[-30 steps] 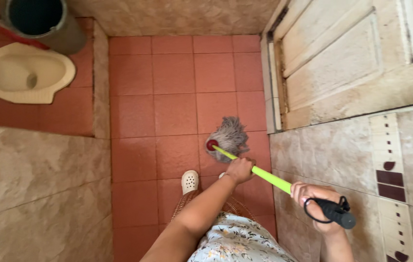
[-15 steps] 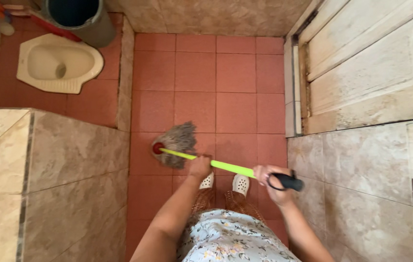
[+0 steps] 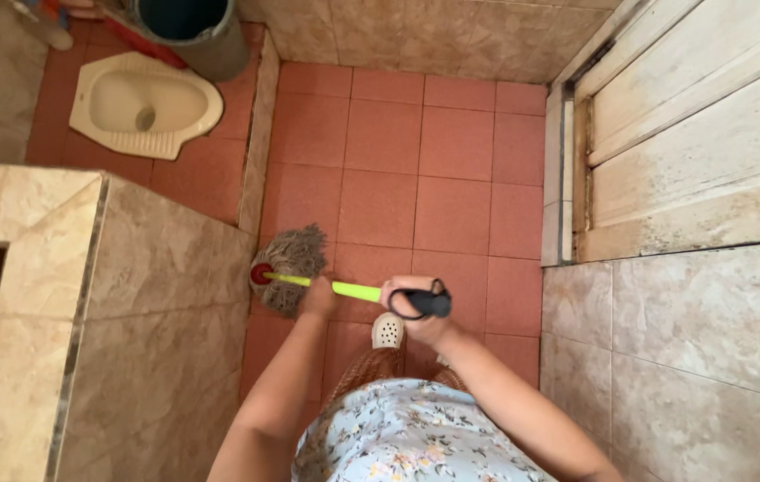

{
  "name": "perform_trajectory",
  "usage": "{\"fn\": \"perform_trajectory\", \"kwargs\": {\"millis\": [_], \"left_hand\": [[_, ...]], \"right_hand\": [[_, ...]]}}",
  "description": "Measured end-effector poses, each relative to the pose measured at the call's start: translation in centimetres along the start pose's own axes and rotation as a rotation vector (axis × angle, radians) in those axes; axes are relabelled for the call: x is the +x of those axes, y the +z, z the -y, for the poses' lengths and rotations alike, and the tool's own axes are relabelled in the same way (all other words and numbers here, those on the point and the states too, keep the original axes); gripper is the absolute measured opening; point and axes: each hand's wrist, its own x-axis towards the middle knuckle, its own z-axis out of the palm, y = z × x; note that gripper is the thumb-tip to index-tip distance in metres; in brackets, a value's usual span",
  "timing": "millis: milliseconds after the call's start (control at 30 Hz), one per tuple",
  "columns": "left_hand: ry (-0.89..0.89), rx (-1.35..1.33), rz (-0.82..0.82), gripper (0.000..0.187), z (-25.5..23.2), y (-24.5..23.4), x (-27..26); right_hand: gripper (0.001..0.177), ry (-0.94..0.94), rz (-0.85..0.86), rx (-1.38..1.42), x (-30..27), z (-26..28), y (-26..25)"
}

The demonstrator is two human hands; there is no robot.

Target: The person mops a tiled bathroom floor using a mop, cleaning around a squat toilet and a bucket.

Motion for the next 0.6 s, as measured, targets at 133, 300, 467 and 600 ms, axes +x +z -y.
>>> {"fn": "perform_trajectory", "kwargs": {"millis": [133, 300, 467, 600], "left_hand": [[-0.249, -0.111, -0.092, 0.025, 0.9, 3.5, 1.3], [-0.015, -0.022, -0.147, 0.02, -3.2, 9.6, 0.6], [0.193, -0.022, -0.273, 0.023, -9.8, 16.2, -2.3], [0.284, -0.085, -0.205, 0.015, -14.8, 20.1, -4.8]], "right_hand": [[0.019, 0.08, -0.014, 0.091, -1.1, 2.3, -0.3], [0.022, 0.234, -0.105, 0.073, -3.4, 5.2, -5.4], [0.033, 0.168, -0.14, -0.029, -6.8, 9.9, -10.9], [0.032, 0.265, -0.169, -0.156, -9.4, 13.5, -14.4]]}}
